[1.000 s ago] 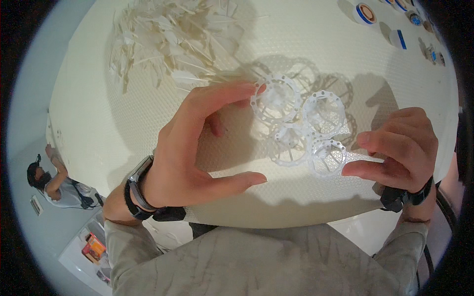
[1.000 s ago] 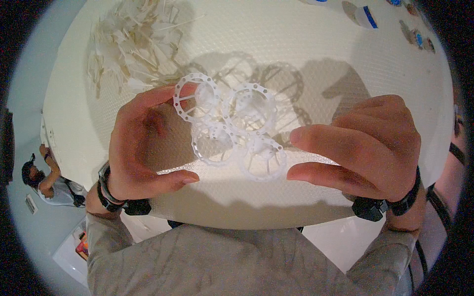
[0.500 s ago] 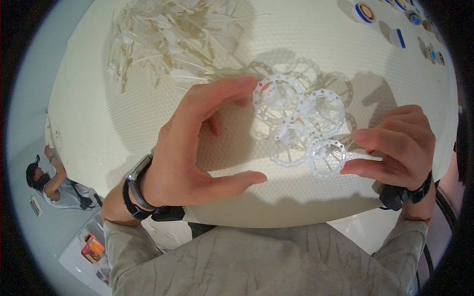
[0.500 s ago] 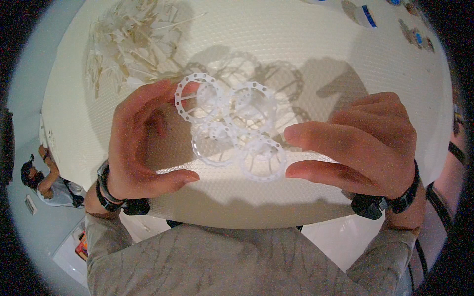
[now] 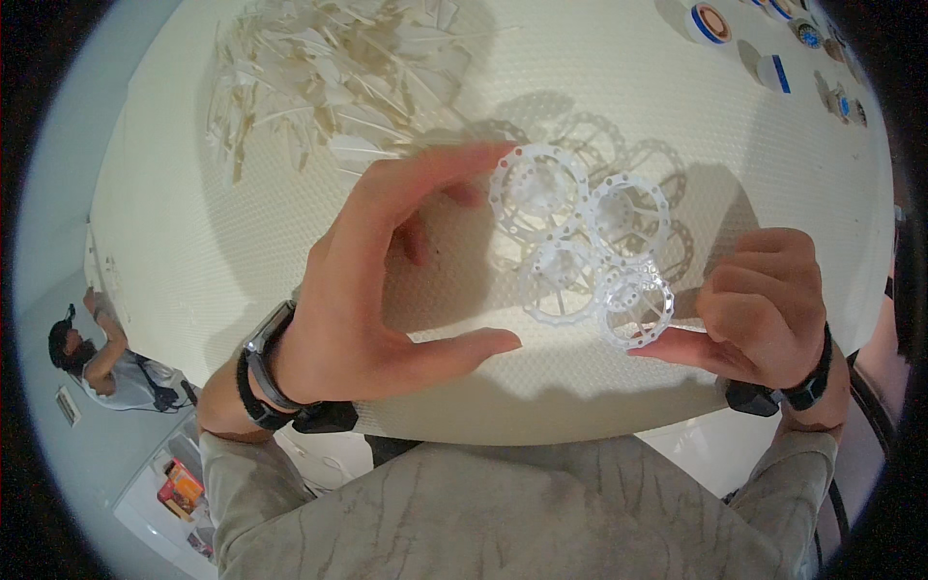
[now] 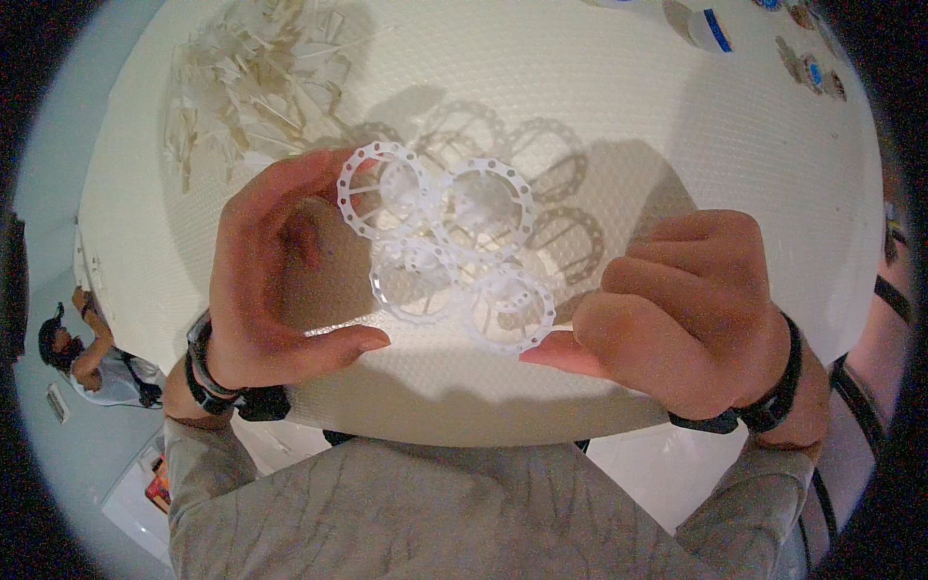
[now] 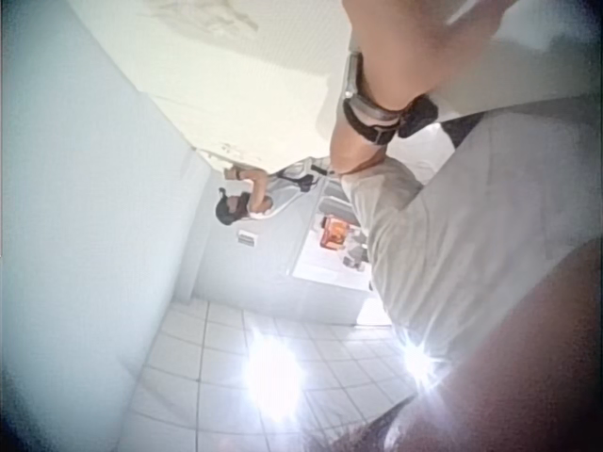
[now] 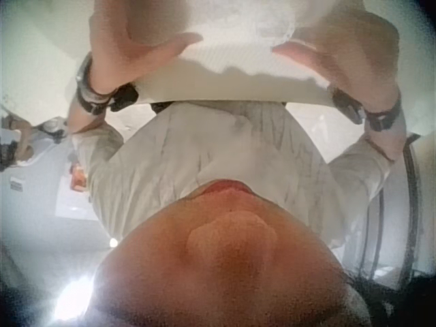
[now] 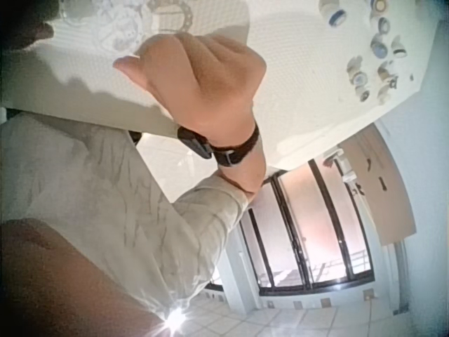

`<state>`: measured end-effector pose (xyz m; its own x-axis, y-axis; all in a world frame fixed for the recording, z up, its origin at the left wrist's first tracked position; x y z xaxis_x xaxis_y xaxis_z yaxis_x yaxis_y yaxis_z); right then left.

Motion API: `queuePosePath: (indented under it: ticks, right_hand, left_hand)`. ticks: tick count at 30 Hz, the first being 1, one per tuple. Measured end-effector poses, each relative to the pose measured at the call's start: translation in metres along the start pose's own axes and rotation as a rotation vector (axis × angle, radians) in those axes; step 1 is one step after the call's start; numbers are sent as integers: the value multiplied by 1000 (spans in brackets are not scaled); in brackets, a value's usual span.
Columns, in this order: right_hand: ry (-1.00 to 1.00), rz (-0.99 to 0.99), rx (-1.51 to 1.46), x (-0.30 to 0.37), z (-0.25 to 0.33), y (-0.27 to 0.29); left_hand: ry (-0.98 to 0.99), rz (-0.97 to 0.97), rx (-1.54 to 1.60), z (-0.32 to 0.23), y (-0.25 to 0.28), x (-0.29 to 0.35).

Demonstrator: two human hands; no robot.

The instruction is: The person assembles badminton shuttlecocks by selecting a plastic cage and a base from the table, then pressing the base into the bottom of the cage.

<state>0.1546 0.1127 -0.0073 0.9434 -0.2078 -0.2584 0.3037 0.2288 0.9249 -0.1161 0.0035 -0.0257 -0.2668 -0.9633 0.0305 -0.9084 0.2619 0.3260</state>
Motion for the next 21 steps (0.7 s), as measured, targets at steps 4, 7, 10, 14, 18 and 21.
queuePosePath:
  ticks: [4,7,10,14,18,21]
  right_hand:
    - [-59,-45,-28,4,-1,-8]
    - [-129,-42,-36,4,-3,-11]
    - [-150,23,-61,3,-6,-10]
    - [-189,101,-109,5,-8,-9]
    - [-194,82,-121,1,-7,-9]
    - [-186,83,-139,-1,-7,-10]
  left_hand:
    - [-46,11,39,7,0,0]
    - [-60,-2,52,7,-1,1]
    - [-61,-6,61,6,-1,0]
    - [-52,-16,72,5,-3,0]
    - [-48,-32,79,4,-3,-1]
    - [-35,-25,70,4,-3,0]
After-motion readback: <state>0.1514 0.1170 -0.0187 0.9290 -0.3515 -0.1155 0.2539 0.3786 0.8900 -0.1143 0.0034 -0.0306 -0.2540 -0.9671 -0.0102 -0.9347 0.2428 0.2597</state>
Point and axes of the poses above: each hand's wrist, its own x-axis away from the middle knuckle, its own y-axis out of the back of the hand, z = x × y, the point moved 3 cm from there along -x, towards the middle knuckle, and after that the axes turned 12 degrees about x, right-handed, at the moved point
